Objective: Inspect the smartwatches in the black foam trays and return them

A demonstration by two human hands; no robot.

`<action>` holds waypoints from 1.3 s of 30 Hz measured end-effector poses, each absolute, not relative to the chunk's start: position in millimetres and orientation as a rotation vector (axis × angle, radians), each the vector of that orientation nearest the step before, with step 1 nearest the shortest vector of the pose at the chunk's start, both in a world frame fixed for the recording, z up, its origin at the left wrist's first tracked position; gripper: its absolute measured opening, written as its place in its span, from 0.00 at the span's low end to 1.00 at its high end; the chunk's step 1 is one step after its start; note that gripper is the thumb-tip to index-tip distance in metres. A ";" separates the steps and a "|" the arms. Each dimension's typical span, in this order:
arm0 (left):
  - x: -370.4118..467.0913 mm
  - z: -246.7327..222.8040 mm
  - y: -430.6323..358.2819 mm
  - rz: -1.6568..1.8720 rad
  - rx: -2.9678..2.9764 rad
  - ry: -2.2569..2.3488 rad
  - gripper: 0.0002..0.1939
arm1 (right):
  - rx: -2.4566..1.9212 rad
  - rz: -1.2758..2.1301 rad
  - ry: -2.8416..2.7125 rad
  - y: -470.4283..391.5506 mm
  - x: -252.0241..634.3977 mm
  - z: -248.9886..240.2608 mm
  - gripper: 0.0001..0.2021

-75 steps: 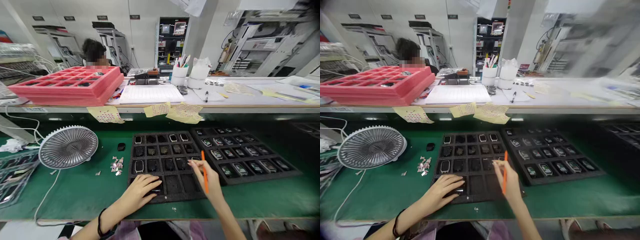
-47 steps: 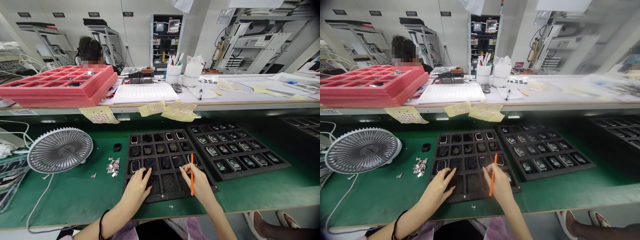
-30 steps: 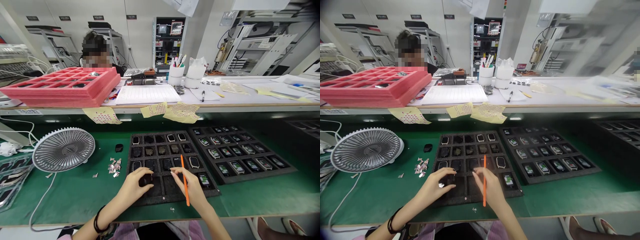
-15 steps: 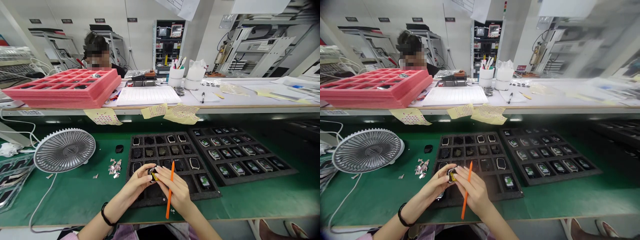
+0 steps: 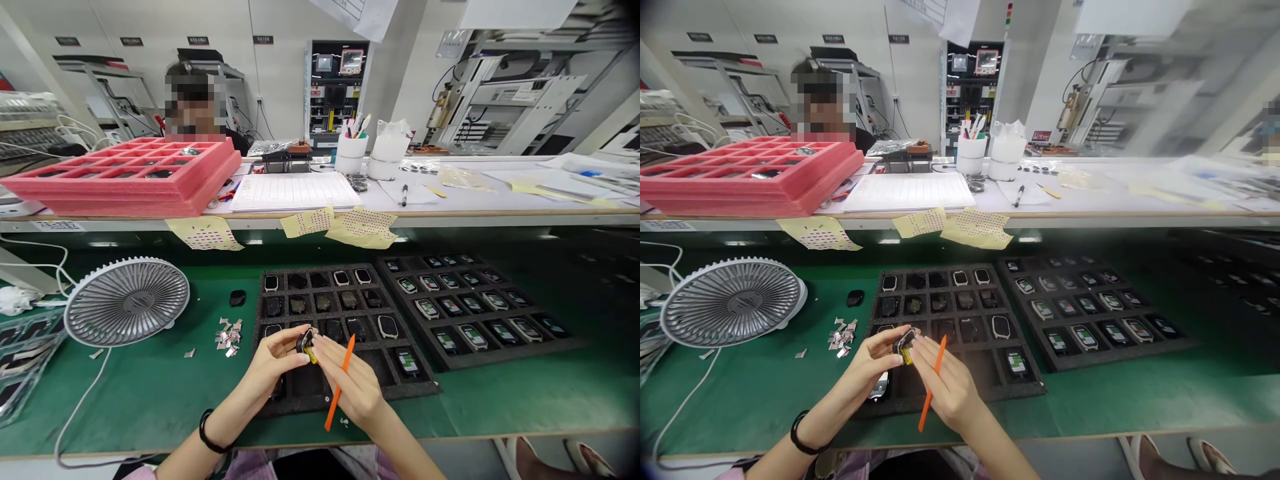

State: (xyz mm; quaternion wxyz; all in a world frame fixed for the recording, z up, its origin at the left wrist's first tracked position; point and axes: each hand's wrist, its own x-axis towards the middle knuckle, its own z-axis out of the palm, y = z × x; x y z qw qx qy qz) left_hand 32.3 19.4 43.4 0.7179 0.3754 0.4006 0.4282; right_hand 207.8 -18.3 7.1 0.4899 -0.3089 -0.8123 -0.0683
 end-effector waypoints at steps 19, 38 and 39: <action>38.5 5.8 8.7 0.811 0.433 0.542 0.21 | -0.656 -0.329 -2.060 -11.9 212.6 27.2 0.23; 49.0 10.0 4.1 0.825 0.280 0.551 0.17 | -0.838 -0.324 -1.870 -20.4 191.9 7.0 0.26; 49.9 10.6 3.3 0.808 0.263 0.551 0.16 | -0.834 -0.333 -1.865 -20.1 192.5 4.5 0.26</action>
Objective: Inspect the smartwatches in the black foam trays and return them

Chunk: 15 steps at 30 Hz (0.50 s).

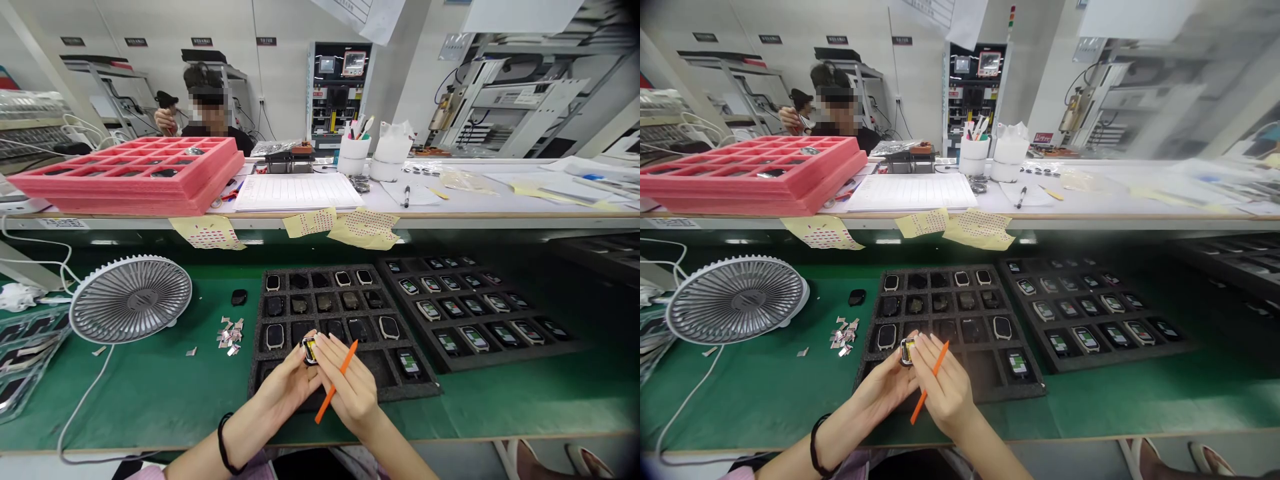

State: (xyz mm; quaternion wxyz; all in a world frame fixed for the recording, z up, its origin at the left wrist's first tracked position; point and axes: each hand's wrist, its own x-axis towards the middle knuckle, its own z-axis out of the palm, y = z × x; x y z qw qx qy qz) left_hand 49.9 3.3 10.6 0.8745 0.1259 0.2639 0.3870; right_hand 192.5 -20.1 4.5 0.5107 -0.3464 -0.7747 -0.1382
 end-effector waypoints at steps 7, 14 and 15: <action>55.8 14.5 0.2 0.813 0.219 0.551 0.19 | -0.797 -0.377 -1.853 -16.1 195.9 0.1 0.24; 38.3 29.7 8.7 0.855 0.577 0.775 0.22 | -0.922 -0.191 -1.898 -23.5 217.3 19.1 0.21; 33.0 30.8 9.8 0.852 0.756 0.824 0.21 | -0.993 -0.207 -1.846 -24.9 226.1 18.9 0.19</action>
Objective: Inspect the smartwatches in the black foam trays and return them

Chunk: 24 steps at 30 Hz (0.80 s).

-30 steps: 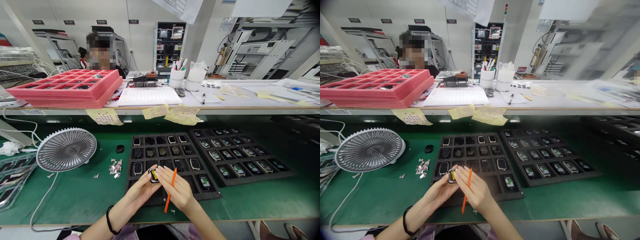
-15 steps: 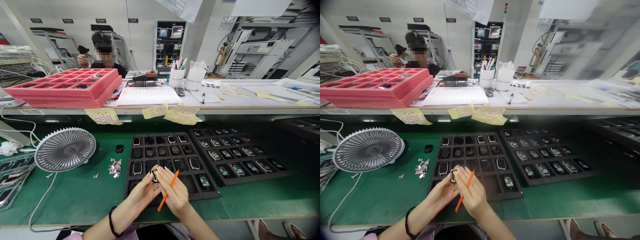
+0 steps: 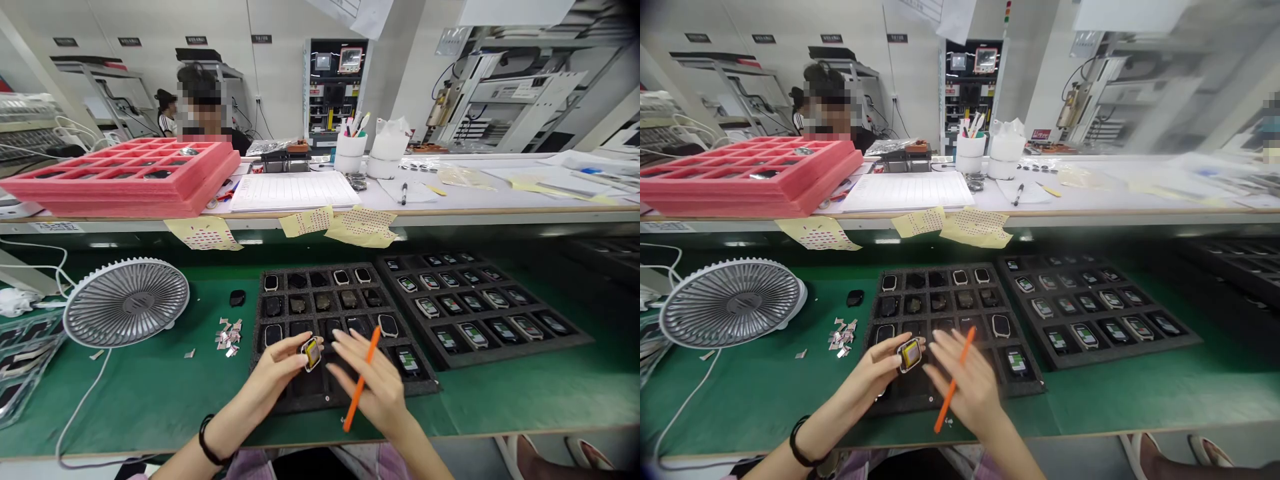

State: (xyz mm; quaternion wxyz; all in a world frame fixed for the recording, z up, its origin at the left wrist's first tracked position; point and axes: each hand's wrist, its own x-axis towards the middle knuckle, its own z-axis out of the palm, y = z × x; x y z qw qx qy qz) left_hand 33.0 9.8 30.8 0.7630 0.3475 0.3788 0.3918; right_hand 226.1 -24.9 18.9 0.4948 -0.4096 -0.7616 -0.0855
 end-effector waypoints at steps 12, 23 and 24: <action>14.8 -12.0 0.5 0.327 2.872 0.830 0.20 | -2.075 -0.016 -1.431 -52.2 333.2 -10.5 0.14; 6.3 -9.6 7.7 0.167 2.911 0.787 0.29 | -2.267 0.003 -1.636 -41.4 320.7 -22.5 0.18; 5.3 -7.5 10.6 0.140 2.891 0.748 0.29 | -2.264 0.007 -1.634 -40.1 320.3 -23.3 0.18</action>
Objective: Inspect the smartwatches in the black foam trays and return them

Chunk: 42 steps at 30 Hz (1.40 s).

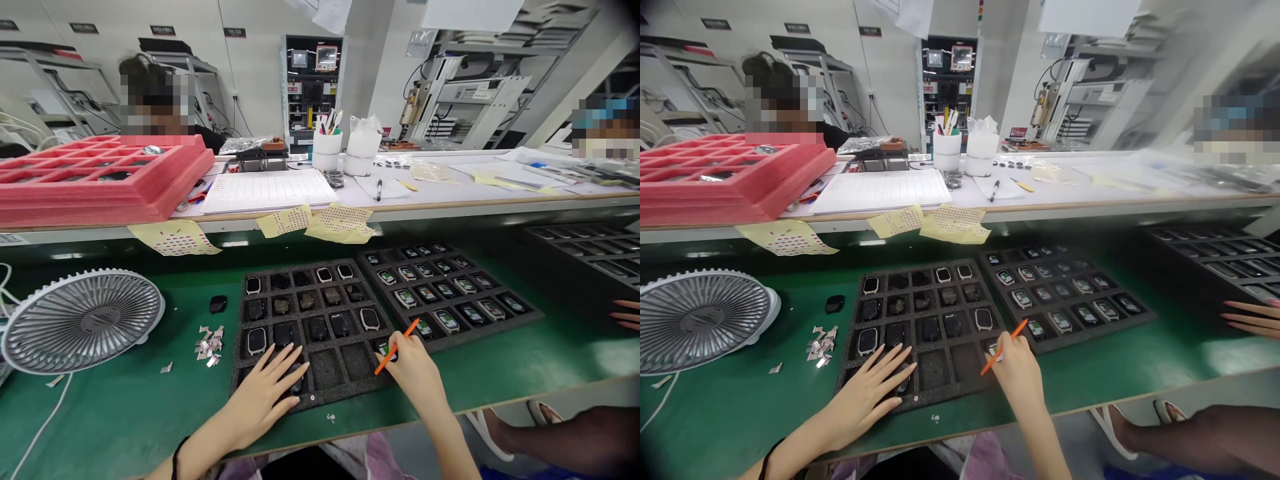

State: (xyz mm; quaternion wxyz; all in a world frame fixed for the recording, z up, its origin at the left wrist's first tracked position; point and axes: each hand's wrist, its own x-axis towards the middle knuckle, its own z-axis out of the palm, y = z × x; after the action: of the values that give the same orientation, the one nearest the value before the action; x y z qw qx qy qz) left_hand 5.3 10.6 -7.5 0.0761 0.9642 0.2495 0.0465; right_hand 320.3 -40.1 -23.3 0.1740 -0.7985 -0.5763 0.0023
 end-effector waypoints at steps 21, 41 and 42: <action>73.8 12.5 24.1 0.566 1.731 0.696 0.47 | -1.617 0.280 -1.527 -9.9 254.1 28.5 0.14; 58.3 91.8 90.5 0.692 1.216 0.645 0.25 | -1.439 -0.006 -1.494 36.6 260.1 141.3 0.15; 56.9 92.0 92.0 0.690 1.207 0.639 0.25 | -1.449 -0.002 -1.511 38.5 260.9 139.2 0.16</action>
State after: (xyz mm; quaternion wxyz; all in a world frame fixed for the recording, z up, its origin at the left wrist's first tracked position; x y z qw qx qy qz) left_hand 56.9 92.0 92.0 0.7212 0.5465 0.2894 0.3122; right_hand 260.9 38.5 139.2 0.5002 -0.5993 -0.6250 -0.0007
